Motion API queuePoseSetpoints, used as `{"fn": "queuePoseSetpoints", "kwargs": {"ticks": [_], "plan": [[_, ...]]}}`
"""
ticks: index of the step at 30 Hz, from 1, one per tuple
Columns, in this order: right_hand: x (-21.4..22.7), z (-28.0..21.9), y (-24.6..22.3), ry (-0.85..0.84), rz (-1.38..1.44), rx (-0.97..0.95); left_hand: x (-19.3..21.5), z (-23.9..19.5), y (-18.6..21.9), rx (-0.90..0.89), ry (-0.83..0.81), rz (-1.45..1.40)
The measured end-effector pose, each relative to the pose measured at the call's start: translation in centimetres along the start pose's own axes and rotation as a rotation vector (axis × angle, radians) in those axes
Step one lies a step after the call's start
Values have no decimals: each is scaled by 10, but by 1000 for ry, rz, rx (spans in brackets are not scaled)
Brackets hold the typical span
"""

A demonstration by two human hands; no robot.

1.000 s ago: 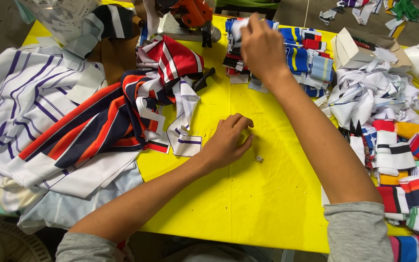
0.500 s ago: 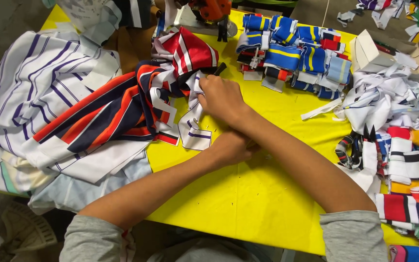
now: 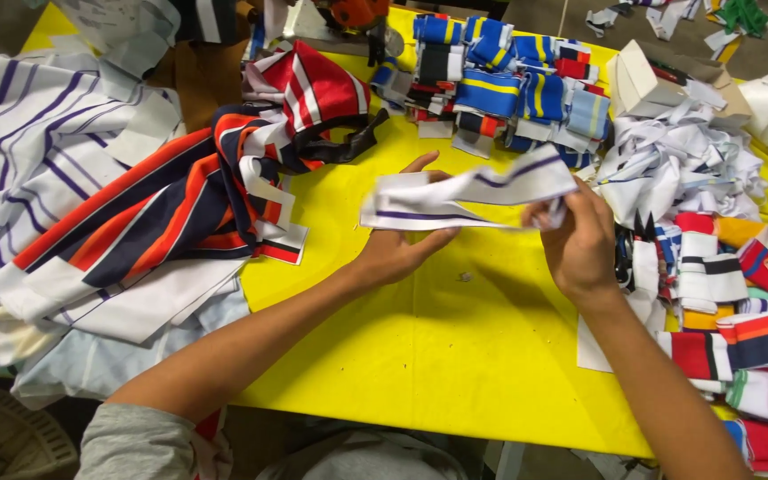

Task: Folding and stacking fabric strips into organized piles on a work table.

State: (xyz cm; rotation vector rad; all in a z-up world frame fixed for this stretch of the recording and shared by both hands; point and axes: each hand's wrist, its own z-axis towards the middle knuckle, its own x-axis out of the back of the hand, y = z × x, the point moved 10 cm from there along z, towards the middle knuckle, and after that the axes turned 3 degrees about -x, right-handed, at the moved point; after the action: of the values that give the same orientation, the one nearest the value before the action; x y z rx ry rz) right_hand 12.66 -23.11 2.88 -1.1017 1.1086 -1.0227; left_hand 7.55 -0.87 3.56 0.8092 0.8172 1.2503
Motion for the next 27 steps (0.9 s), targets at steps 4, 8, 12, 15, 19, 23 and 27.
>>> {"fn": "queuePoseSetpoints", "kwargs": {"ticks": [4, 8, 12, 15, 19, 23, 27], "plan": [[64, -12, 50, 153, 269, -113, -8, -2, -7, -49, -66, 92], [52, -27, 33, 120, -113, -33, -22, -1, -3, -107, -165, 295], [-26, -38, -11, -259, -761, 380, -46, -6, 12, -172, -372, 511], [-50, -49, -21, -365, -942, 512, -61, -19, -3, -221, -471, 726], [-63, -14, -39, -171, -1114, 695, -63, -27, -32, -237, -476, 870], [-149, 49, -60, -252, -1198, 673, -57, -19, -27, -259, -414, 948], [-226, 119, -8, -244, -1703, 913, -52, -21, -14, -269, -354, 928]]}}
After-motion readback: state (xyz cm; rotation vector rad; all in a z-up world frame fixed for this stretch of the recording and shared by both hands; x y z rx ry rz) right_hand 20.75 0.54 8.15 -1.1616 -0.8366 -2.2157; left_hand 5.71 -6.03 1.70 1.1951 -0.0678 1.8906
